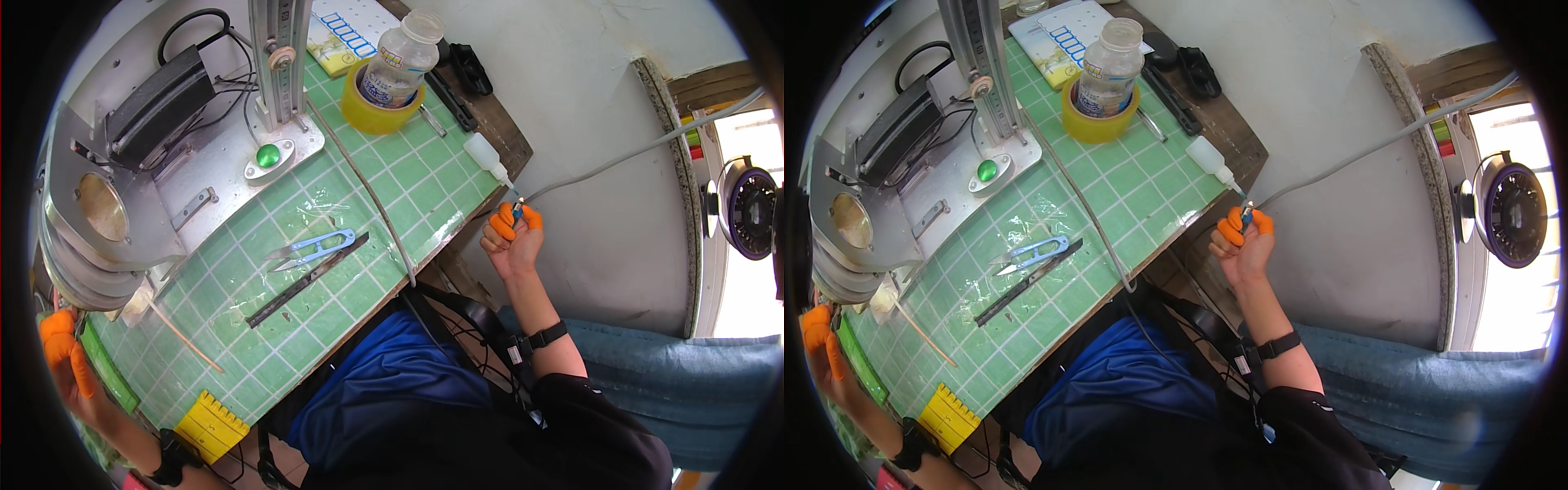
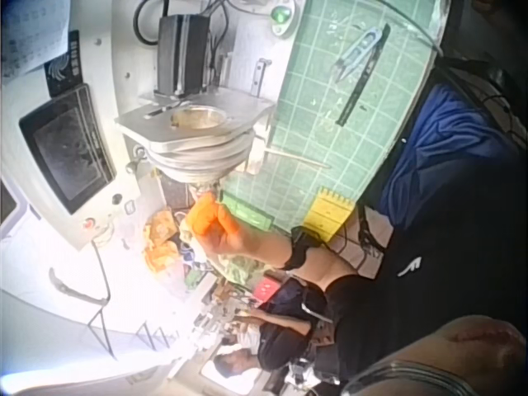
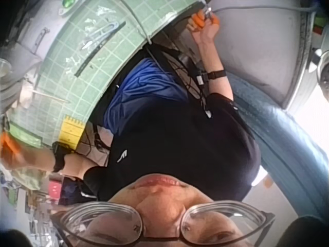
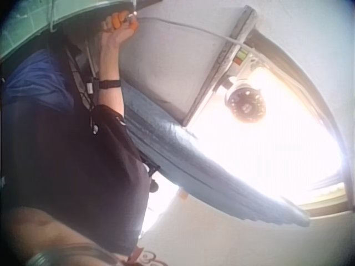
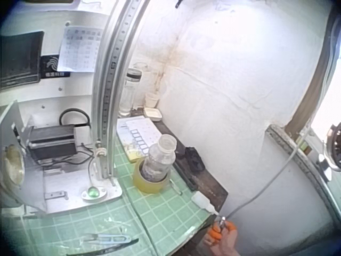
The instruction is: Assembling small electronic or optical components using glue, tweezers, and a rotating fixture.
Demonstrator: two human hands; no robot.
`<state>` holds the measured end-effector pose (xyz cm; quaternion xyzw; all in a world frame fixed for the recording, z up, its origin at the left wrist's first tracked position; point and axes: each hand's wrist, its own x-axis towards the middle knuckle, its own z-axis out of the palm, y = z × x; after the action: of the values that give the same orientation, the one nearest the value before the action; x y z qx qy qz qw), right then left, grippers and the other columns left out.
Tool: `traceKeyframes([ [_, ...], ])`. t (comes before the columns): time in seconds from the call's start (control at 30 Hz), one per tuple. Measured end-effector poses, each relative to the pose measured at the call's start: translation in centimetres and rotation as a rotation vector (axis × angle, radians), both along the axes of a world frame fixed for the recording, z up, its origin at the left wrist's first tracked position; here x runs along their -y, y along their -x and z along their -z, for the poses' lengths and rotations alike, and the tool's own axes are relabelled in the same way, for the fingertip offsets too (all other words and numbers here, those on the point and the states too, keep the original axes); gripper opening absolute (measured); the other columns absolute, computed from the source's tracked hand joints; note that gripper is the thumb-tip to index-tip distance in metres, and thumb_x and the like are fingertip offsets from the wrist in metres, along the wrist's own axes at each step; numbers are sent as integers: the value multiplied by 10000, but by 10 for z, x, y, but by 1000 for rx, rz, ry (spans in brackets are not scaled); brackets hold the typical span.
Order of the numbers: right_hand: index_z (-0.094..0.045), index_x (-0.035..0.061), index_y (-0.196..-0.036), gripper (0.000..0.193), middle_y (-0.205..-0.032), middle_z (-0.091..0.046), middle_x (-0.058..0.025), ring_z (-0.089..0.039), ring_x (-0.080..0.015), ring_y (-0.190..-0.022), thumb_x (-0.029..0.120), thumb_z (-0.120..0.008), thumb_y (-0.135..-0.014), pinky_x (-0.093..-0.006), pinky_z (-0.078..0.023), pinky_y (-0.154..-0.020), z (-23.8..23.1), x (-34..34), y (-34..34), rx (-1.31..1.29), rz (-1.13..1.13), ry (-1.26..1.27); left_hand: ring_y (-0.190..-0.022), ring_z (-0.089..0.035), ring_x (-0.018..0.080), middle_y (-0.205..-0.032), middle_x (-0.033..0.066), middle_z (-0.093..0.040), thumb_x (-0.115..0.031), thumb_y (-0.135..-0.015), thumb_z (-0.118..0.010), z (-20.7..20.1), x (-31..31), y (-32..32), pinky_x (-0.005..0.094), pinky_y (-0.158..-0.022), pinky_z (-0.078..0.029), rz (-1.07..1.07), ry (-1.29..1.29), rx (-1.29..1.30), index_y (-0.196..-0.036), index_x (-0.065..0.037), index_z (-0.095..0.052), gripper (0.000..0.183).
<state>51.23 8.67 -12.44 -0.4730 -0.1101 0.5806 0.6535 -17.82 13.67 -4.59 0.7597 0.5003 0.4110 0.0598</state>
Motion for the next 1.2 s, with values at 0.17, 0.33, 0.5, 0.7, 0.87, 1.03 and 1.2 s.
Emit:
traceKeyframes([
  [0.17, -428, 153, -752, 425, -589, -310, 30, -277, -106, -480, 479, -412, -1024, -268, -219, -460, 0, 2, 0, -10, 42, 9, -1161, -613, 350, -1226, 242, -636, -28, -983, -593, -1, -1, -3, 491, -1097, -424, 25, 11, 12, -1029, 79, -610, 117],
  [0.33, -448, 143, -767, 445, -594, -301, 32, -270, -111, -479, 469, -383, -1063, -284, -233, -465, -33, 5, -37, 186, 263, -110, -1163, -607, 336, -1228, 227, -630, -18, -985, -594, 2, 2, -11, 479, -1110, -405, -52, 22, 110, -1035, 64, -608, 97],
  [0.5, -583, 67, -849, 365, -646, -491, -21, -407, -136, -516, 349, -484, -1058, -297, -324, -507, -93, -40, -31, 923, -41, -102, -1183, -601, 330, -1227, 213, -633, -2, -971, -611, 2, 1, -1, 466, -1118, -397, 57, 30, 112, -1048, 64, -611, 101],
  [0.7, -690, -23, -1048, 263, -873, -710, -182, -653, -302, -739, 211, -581, -1000, -412, -486, -663, -121, -115, -20, 1886, -518, 299, -1172, -621, 330, -1221, 202, -631, -6, -951, -660, 6, 7, -7, 467, -1133, -389, -42, 94, 245, -1053, 53, -616, 126],
  [0.87, -688, -32, -1073, 236, -954, -719, -210, -694, -355, -892, 167, -602, -980, -453, -532, -783, -95, -138, -26, 2040, -581, 301, -1167, -630, 356, -1146, 179, -646, -41, -927, -717, -5, 0, -36, 537, -1154, -365, 84, 95, 283, -1028, 38, -612, 166],
  [1.03, -671, -31, -1118, 312, -1045, -722, -190, -683, -349, -951, 205, -739, -925, -453, -533, -862, -124, -119, 26, 1793, -582, 232, -1255, -594, 381, -1196, 170, -619, -45, -952, -691, -9, 3, -22, 530, -1174, -335, 191, 113, 182, -1083, 45, -613, 177],
  [1.2, -678, -25, -1094, 352, -999, -706, -175, -673, -308, -881, 236, -789, -885, -419, -538, -798, -109, -110, 13, 1883, -693, 250, -1104, -654, 344, -1057, 160, -639, -30, -890, -722, -13, 2, -51, 651, -1173, -345, -3, 56, 348, -981, 34, -618, 152],
])
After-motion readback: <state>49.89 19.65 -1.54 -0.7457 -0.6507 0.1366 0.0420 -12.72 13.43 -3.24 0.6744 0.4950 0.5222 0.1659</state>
